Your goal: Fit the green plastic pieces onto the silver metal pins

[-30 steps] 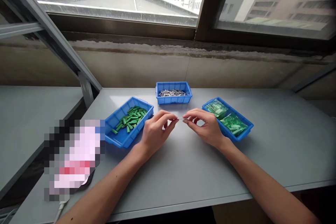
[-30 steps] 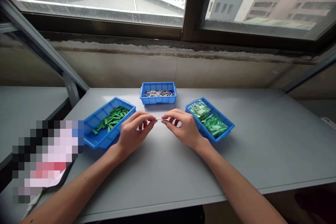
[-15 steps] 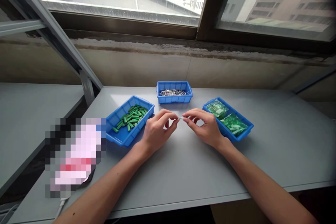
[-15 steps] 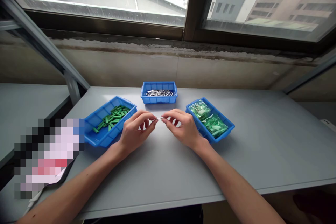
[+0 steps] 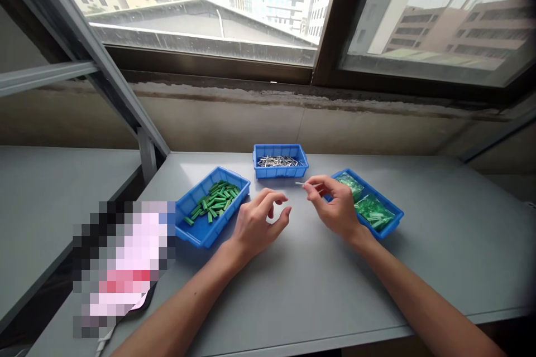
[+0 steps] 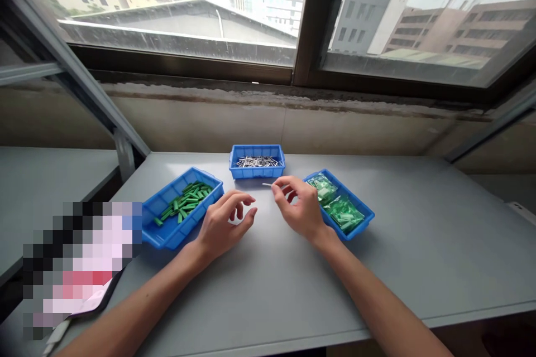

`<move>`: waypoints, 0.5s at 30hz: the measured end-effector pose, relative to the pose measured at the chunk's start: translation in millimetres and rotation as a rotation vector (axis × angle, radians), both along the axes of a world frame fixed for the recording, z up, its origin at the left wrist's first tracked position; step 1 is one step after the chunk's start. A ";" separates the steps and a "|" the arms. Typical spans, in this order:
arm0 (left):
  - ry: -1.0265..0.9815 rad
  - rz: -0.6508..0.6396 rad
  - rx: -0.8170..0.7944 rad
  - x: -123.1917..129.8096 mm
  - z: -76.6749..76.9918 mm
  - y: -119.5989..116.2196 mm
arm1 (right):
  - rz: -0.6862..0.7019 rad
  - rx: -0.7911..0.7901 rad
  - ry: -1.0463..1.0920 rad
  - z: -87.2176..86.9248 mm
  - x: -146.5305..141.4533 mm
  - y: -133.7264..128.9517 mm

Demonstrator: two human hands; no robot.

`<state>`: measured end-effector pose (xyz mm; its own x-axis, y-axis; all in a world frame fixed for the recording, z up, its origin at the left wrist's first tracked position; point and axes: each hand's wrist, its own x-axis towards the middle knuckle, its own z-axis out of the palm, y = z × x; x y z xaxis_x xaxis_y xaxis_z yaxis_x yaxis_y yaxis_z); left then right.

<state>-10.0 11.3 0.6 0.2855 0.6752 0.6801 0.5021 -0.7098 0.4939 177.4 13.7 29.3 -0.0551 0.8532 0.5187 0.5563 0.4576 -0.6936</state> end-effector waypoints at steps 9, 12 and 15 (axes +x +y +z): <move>0.029 0.002 -0.013 -2.5 -1.2 -0.2 | -0.183 -0.036 -0.469 38.6 -18.9 66.8; 0.028 0.016 -0.030 -4.0 -1.1 2.0 | -0.133 0.028 -0.498 47.1 -3.2 33.9; 0.026 0.005 -0.033 -3.5 -1.3 4.1 | -0.106 -0.025 -0.581 40.5 24.1 -25.8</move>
